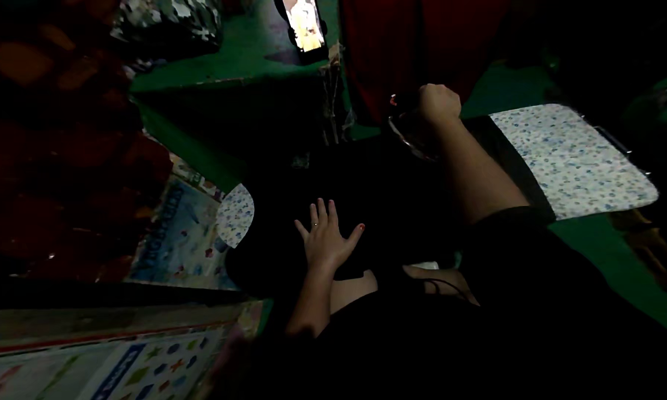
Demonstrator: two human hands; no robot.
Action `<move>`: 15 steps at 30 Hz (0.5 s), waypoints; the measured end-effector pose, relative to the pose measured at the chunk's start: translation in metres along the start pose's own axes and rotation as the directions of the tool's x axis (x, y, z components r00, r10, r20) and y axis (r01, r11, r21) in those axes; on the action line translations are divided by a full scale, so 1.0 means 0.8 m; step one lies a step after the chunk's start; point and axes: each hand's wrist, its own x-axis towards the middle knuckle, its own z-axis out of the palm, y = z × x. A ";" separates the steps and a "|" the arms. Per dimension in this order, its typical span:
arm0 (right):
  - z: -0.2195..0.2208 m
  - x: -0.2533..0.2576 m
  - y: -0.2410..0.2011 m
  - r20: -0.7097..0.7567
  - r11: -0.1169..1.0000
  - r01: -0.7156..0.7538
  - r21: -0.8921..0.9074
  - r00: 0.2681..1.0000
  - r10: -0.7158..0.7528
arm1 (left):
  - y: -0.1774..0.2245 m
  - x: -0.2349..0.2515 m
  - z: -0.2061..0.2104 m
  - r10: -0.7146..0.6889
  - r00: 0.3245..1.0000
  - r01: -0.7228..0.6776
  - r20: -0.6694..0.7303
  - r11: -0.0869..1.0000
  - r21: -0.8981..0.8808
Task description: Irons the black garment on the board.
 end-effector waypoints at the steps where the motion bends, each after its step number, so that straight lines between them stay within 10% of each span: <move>1: 0.000 0.003 0.002 0.011 1.000 0.013 0.002 1.000 -0.013 | 0.000 -0.001 0.001 0.003 1.000 -0.003 -0.008 1.000 -0.004; 15: -0.006 -0.180 0.031 0.163 0.973 0.226 0.039 0.960 -0.230 | -0.013 -0.024 0.011 0.037 0.993 -0.048 -0.110 0.994 -0.101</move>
